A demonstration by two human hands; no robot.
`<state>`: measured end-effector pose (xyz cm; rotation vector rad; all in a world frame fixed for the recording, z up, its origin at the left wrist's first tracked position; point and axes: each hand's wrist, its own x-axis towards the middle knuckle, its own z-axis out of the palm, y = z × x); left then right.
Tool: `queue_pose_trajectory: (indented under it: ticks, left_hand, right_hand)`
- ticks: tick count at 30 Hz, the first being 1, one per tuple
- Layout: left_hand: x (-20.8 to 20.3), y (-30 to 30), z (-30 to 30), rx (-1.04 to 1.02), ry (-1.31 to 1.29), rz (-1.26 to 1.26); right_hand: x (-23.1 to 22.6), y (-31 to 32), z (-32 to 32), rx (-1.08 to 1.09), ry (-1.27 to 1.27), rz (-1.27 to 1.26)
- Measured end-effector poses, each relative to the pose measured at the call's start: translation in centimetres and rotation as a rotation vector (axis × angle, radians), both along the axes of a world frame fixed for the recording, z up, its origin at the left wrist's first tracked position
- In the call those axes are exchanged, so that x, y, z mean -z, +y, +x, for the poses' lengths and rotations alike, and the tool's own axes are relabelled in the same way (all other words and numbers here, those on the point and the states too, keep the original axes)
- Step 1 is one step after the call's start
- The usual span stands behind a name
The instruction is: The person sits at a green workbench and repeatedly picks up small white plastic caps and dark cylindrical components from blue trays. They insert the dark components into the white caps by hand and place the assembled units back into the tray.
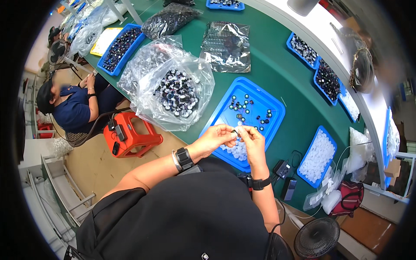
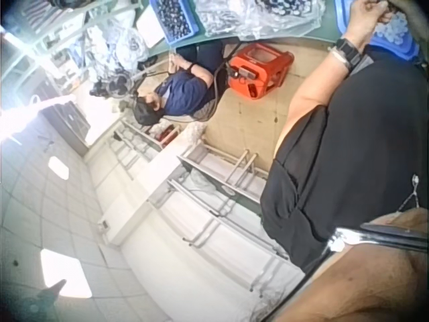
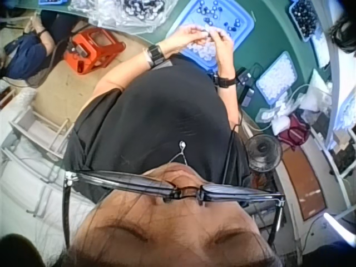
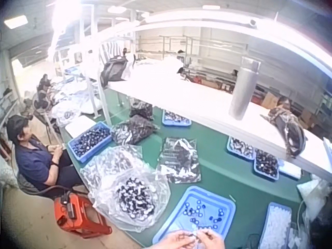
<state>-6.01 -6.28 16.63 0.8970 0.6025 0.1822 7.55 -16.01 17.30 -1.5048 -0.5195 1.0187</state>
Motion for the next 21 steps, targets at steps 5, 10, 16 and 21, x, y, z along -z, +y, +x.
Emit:
queue_pose_trajectory:
  ticks: [5, 10, 16, 21]
  left_hand:
    - [0.0, 0.2, 0.1, 0.053, 0.007, 0.090]
    - [0.8, -0.3, 0.5, 0.043, -0.033, 0.088]
    - [1.7, -0.4, 0.4, 0.020, -0.046, 0.056]
    - [1.3, -0.1, 0.2, 0.044, -0.062, 0.084]
  right_hand:
    - [-0.1, -0.2, 1.0, -0.008, 0.230, -0.044]
    - [-0.4, -0.2, 0.9, -0.057, 0.128, -0.065]
    - [0.5, -0.1, 0.7, -0.060, 0.165, -0.058]
    - [0.2, -0.2, 1.7, -0.065, 0.427, -0.030]
